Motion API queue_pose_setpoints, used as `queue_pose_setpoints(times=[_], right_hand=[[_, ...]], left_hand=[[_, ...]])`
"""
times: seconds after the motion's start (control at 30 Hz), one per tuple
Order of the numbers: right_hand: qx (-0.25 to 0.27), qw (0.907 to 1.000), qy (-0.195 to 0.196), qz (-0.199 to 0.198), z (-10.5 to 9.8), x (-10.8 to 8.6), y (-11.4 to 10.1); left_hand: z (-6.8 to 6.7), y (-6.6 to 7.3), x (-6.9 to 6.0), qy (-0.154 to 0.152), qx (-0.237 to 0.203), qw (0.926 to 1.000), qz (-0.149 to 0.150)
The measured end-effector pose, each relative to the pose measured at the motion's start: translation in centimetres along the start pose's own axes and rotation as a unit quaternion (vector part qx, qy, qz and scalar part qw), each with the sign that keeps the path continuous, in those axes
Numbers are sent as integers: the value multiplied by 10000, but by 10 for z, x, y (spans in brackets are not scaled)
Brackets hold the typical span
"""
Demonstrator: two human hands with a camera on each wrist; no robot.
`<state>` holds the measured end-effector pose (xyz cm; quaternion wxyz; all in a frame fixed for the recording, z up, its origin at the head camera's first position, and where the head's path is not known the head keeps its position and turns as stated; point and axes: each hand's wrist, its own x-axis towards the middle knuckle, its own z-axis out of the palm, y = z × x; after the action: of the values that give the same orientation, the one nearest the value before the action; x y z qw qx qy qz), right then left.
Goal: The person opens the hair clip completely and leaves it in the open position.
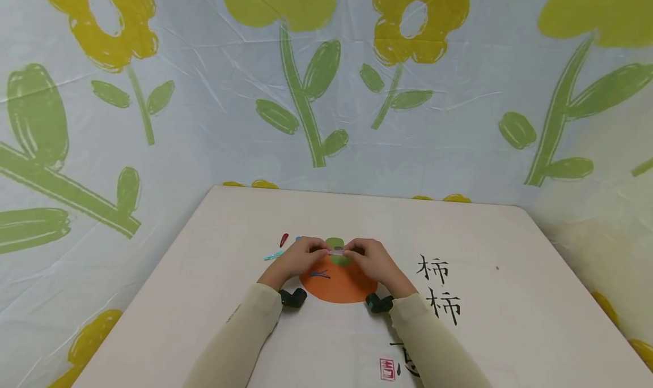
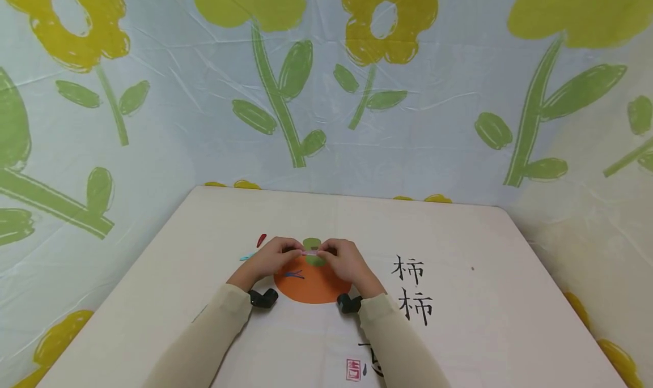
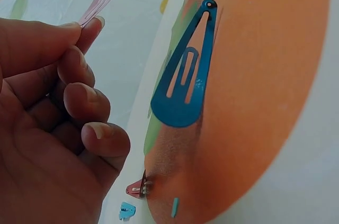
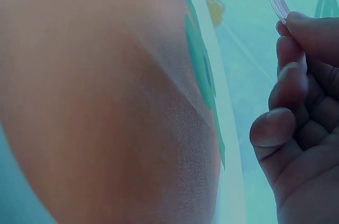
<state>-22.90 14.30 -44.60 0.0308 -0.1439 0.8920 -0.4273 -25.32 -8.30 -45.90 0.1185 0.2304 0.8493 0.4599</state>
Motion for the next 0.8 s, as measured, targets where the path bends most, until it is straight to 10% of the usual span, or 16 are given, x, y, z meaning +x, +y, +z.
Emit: queue_pose_setpoints(times=[0.8], right_hand=[[282, 9992, -224, -176, 0, -3, 3]], left_hand=[[-1, 1, -4, -86, -167, 9997, 132]])
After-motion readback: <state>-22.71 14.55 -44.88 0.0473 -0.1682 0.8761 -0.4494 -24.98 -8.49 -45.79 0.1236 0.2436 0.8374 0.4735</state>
